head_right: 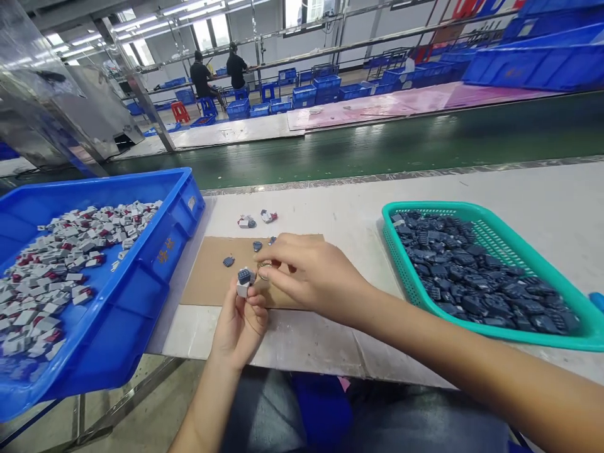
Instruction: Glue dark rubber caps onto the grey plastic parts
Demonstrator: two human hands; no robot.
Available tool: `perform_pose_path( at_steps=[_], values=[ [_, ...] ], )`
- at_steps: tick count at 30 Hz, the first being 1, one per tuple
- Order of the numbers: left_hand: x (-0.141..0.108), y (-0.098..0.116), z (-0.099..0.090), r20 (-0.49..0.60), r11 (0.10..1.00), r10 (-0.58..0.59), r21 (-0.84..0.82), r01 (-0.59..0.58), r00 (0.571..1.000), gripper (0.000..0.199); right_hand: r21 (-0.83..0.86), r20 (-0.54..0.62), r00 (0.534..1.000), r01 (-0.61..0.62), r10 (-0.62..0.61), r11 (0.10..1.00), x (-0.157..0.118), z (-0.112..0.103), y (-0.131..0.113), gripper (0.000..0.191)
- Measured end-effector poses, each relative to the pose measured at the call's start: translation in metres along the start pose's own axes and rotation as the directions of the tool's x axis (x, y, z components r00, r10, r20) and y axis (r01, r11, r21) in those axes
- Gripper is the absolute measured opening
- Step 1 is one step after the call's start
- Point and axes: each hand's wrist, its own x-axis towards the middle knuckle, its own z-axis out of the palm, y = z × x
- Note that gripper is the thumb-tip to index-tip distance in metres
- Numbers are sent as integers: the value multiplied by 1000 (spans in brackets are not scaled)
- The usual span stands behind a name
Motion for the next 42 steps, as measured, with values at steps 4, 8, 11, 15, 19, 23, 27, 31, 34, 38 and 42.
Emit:
perform_pose_path(
  at_steps=[4,8,11,15,19,23,27,31,34,38,42],
  values=[
    [2,-2,-1,40,1000,-10,1,10,999,24,-16,102,989,106,-104,994,3,7,4,24],
    [2,-3,-2,78,1000,-12,6,12,997,21,-44,157,974,175,-166,984,10,14,8,23],
    [2,-4,-1,98,1000,-12,6,11,995,19,-49,163,974,170,-160,984,14,15,9,19],
    [1,-2,0,130,999,-32,3,32,991,21,46,175,981,80,-87,996,20,15,8,16],
    [1,1,-3,161,997,-80,15,78,984,17,211,25,998,-69,65,975,36,25,2,26],
    [1,2,-7,157,995,-103,24,101,982,18,395,27,991,-131,131,909,51,50,-5,33],
    [0,1,-8,110,990,-142,35,139,984,32,442,60,990,-143,130,886,59,67,-16,36],
    [0,0,-7,51,988,-154,18,153,987,35,439,77,993,-116,91,891,72,71,-25,41],
    [0,1,-6,3,990,-140,-5,140,990,37,402,130,990,-105,57,910,83,77,-30,42],
    [1,1,-6,-56,990,-143,-21,142,988,44,349,193,981,-92,25,933,87,94,-31,41],
    [2,2,-6,-70,988,-148,-41,146,986,43,393,218,976,-97,9,914,86,100,-30,42]
  ],
)
